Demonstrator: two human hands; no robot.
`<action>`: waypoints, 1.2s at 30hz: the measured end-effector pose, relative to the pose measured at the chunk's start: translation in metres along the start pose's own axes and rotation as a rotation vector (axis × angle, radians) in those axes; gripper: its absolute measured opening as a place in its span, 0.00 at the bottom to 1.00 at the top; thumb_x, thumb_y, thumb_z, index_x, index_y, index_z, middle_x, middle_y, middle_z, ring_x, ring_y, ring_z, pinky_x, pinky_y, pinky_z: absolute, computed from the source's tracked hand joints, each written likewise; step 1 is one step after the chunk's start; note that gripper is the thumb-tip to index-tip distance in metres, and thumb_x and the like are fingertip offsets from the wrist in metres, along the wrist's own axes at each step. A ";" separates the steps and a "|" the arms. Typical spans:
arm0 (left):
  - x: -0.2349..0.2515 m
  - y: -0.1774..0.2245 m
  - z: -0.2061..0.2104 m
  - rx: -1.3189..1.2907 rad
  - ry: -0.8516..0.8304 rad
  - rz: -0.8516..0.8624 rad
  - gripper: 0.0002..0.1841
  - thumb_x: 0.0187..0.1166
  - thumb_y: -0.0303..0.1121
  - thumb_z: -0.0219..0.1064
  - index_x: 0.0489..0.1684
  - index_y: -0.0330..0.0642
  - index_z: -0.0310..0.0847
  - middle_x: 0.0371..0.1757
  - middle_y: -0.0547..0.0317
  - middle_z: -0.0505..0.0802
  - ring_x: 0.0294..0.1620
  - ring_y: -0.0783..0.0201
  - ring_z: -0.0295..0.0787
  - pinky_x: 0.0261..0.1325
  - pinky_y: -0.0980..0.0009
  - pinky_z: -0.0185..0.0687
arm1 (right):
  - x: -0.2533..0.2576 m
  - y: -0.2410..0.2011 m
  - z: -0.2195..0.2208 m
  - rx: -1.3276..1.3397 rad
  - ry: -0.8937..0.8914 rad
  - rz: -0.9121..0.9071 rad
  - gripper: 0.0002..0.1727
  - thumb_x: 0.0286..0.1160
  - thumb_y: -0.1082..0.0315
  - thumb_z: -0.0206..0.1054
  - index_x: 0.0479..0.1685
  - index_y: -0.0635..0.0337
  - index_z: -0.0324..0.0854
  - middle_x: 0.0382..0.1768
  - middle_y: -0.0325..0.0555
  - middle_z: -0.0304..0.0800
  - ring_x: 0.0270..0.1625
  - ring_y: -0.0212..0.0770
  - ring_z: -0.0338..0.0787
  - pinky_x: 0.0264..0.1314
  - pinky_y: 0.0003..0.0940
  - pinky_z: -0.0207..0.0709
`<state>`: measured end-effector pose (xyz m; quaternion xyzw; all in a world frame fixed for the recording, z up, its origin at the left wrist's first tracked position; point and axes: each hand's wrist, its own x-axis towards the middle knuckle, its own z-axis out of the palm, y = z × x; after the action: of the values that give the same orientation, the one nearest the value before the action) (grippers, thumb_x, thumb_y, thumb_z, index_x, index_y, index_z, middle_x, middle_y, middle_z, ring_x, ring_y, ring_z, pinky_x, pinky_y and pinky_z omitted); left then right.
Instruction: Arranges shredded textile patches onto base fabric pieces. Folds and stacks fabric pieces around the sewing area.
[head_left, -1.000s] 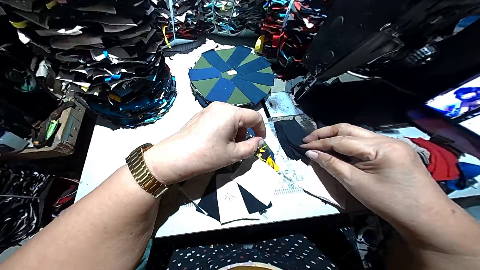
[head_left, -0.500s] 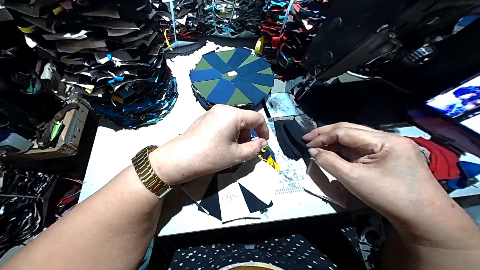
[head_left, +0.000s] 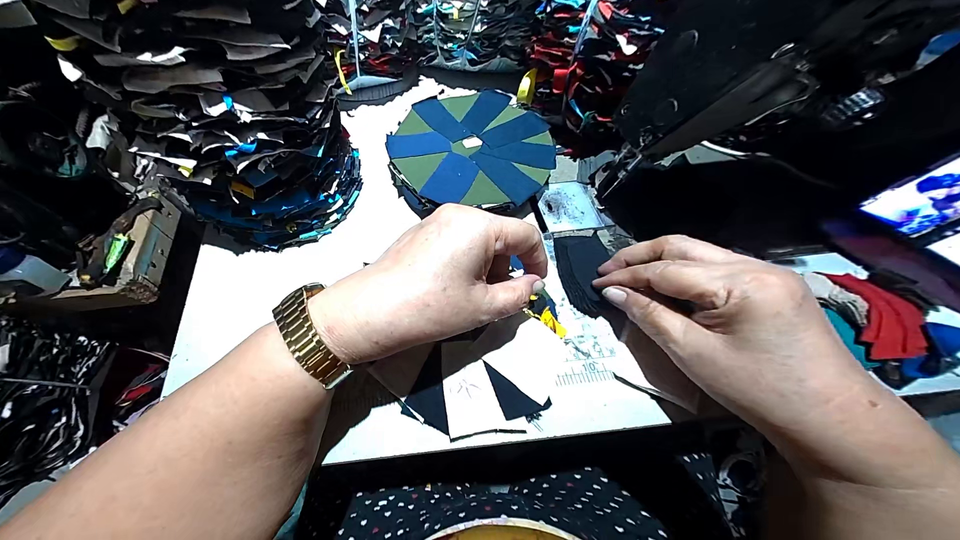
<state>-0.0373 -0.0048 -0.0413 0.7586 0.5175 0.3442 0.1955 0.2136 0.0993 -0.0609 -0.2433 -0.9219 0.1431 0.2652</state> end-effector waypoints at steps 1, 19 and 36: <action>0.000 0.000 0.000 0.004 0.001 0.001 0.05 0.80 0.33 0.71 0.44 0.43 0.91 0.25 0.69 0.88 0.24 0.80 0.80 0.27 0.81 0.77 | 0.000 0.002 -0.002 0.010 -0.008 -0.007 0.10 0.75 0.68 0.65 0.43 0.57 0.93 0.52 0.44 0.91 0.55 0.31 0.90 0.57 0.25 0.84; 0.000 0.001 0.000 0.018 -0.032 -0.011 0.06 0.80 0.33 0.70 0.44 0.45 0.91 0.25 0.70 0.88 0.24 0.80 0.79 0.27 0.81 0.76 | -0.008 0.013 -0.004 0.031 -0.047 -0.093 0.12 0.73 0.64 0.68 0.46 0.57 0.94 0.58 0.46 0.90 0.62 0.36 0.89 0.64 0.29 0.83; 0.000 0.000 0.000 0.019 -0.036 0.010 0.06 0.80 0.32 0.70 0.45 0.43 0.91 0.26 0.69 0.88 0.24 0.80 0.80 0.27 0.82 0.76 | -0.007 0.012 0.003 0.039 0.038 -0.114 0.11 0.76 0.70 0.62 0.40 0.64 0.91 0.54 0.52 0.91 0.58 0.37 0.90 0.62 0.27 0.82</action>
<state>-0.0376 -0.0045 -0.0411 0.7691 0.5132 0.3267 0.1958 0.2212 0.1058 -0.0713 -0.1880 -0.9261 0.1411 0.2952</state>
